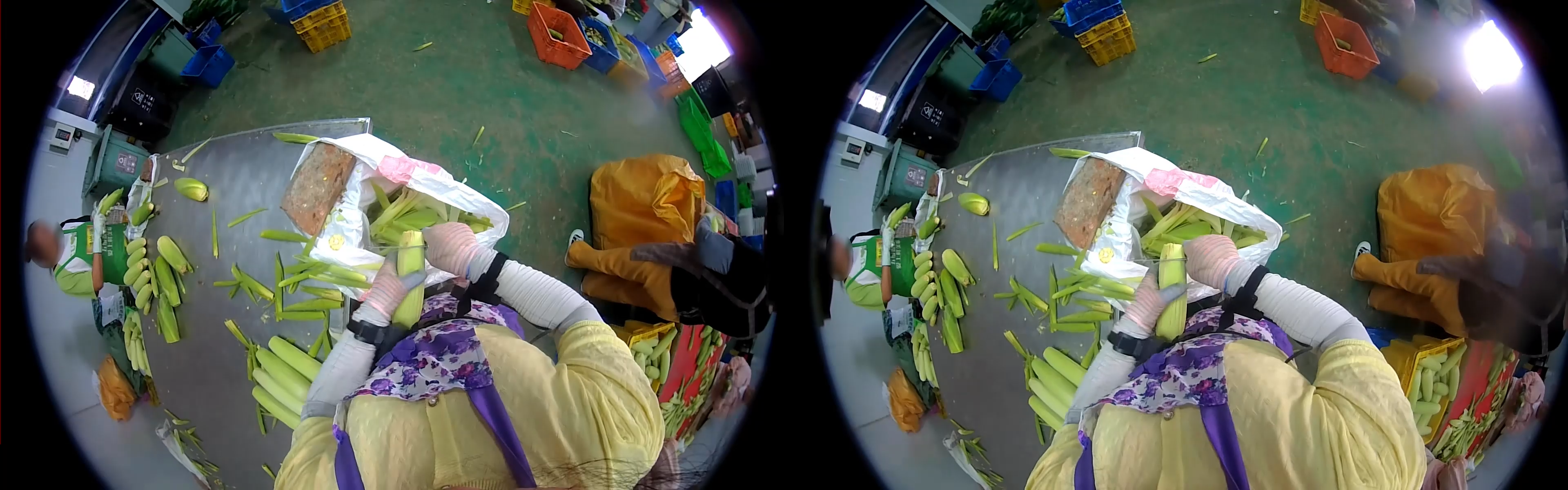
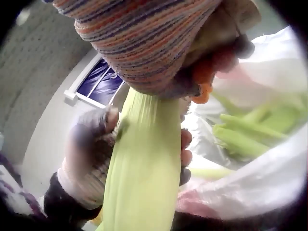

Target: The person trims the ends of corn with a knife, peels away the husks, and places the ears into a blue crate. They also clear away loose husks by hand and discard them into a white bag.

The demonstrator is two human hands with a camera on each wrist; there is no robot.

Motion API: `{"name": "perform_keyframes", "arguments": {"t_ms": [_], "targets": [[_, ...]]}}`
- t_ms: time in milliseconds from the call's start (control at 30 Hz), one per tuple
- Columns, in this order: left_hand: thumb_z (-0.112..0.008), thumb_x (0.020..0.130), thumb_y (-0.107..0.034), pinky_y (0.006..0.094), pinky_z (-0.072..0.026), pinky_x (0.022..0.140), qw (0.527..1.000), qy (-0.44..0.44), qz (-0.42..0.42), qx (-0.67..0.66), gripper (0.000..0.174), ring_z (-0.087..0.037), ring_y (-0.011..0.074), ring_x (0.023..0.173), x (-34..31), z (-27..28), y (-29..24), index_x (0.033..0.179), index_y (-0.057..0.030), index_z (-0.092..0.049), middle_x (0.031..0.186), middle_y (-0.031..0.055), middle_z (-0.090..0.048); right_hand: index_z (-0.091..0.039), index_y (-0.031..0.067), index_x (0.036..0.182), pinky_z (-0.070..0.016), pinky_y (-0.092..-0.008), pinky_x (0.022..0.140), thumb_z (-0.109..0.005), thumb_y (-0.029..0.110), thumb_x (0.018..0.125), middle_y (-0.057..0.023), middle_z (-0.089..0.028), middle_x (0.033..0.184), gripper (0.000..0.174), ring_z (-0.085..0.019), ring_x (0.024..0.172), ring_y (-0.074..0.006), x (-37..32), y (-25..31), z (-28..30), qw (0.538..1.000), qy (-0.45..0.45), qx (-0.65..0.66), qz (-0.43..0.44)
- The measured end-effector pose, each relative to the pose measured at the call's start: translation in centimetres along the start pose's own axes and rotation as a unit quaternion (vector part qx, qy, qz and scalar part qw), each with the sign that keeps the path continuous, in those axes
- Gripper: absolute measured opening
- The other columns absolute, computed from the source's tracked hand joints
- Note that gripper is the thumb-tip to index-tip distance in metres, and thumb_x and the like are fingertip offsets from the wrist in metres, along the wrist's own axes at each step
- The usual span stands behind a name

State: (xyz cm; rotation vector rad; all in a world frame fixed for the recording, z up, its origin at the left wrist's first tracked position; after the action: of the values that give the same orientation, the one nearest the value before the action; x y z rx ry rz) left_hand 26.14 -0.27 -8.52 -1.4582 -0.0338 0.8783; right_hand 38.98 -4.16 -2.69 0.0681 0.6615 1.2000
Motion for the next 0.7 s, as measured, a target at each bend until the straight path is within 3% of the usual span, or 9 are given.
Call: {"name": "perform_keyframes", "arguments": {"t_ms": [133,167,267,467,567,667,700], "targets": [[-0.087,0.071,-0.021,0.0338,-0.0524,0.090,0.991,0.050,-0.031,-0.119,0.075,-0.063,0.0203,0.102,-0.1,0.7,-0.9,0.134,-0.0001,-0.052,0.115,0.0103,-0.066,-0.073,0.0017,0.086,-0.0557,-0.0471,0.066,-0.060,0.016,0.083,-0.0215,-0.071,0.078,0.020,-0.071,0.076,-0.0393,-0.2,0.3,-0.1,0.998,-0.036,0.041,0.006],[-0.086,0.072,-0.018,0.0331,-0.0526,0.088,0.987,0.073,-0.024,-0.144,0.068,-0.063,0.0181,0.099,0.6,0.4,-0.1,0.131,-0.0017,-0.055,0.112,0.0081,-0.067,-0.073,0.0013,0.085,-0.0553,-0.0474,0.065,-0.060,0.017,0.082,-0.0220,-0.070,0.077,0.020,-0.070,0.075,-0.0395,-0.1,0.2,-0.2,0.998,-0.040,0.047,0.002],[-0.085,0.074,-0.021,0.0322,-0.0532,0.083,0.991,0.077,0.019,-0.111,0.054,-0.064,0.0168,0.091,1.2,-0.5,2.2,0.118,-0.0019,-0.063,0.103,0.0071,-0.069,-0.072,0.0006,0.082,-0.0544,-0.0478,0.064,-0.059,0.017,0.082,-0.0229,-0.069,0.076,0.021,-0.070,0.073,-0.0397,0.2,0.0,-0.4,0.997,-0.049,0.055,-0.005],[-0.084,0.074,-0.020,0.0323,-0.0544,0.081,0.996,0.047,0.022,-0.071,0.053,-0.066,0.0172,0.089,1.2,-1.0,0.8,0.119,-0.0012,-0.063,0.102,0.0073,-0.070,-0.072,0.0010,0.086,-0.0547,-0.0474,0.065,-0.060,0.018,0.083,-0.0217,-0.070,0.077,0.021,-0.070,0.076,-0.0386,0.4,-0.1,-0.5,0.997,-0.069,0.032,-0.009],[-0.085,0.074,-0.020,0.0327,-0.0549,0.080,0.992,-0.043,0.042,0.112,0.052,-0.066,0.0183,0.087,1.5,-0.2,1.4,0.117,-0.0007,-0.063,0.100,0.0087,-0.071,-0.071,0.0018,0.090,-0.0548,-0.0478,0.067,-0.060,0.019,0.084,-0.0209,-0.070,0.079,0.021,-0.070,0.078,-0.0384,0.7,-0.5,-0.7,0.998,-0.041,0.028,-0.024],[-0.087,0.071,-0.026,0.0333,-0.0541,0.083,0.985,-0.069,0.042,0.153,0.058,-0.069,0.0224,0.091,1.0,0.0,0.8,0.116,0.0008,-0.063,0.103,0.0122,-0.073,-0.070,0.0026,0.094,-0.0549,-0.0479,0.068,-0.060,0.018,0.084,-0.0206,-0.070,0.081,0.021,-0.071,0.080,-0.0386,1.4,-1.6,-2.4,0.998,-0.044,0.047,-0.027],[-0.087,0.070,-0.025,0.0334,-0.0542,0.083,0.992,-0.062,0.038,0.104,0.058,-0.069,0.0225,0.091,1.0,-0.3,1.0,0.117,0.0009,-0.063,0.103,0.0124,-0.073,-0.070,0.0032,0.095,-0.0551,-0.0477,0.069,-0.059,0.016,0.084,-0.0203,-0.071,0.082,0.021,-0.071,0.081,-0.0385,1.5,-1.9,-2.8,0.996,-0.057,0.061,-0.027]]}}
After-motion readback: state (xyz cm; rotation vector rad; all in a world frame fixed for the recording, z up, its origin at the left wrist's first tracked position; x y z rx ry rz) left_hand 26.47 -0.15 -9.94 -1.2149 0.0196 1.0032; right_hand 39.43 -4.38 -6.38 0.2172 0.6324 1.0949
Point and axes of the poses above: each hand's wrist, its own x-axis towards the middle knuckle, its own z-axis out of the back of the hand, y = z × x, the point moved 10 cm from there along x, towards the middle knuckle
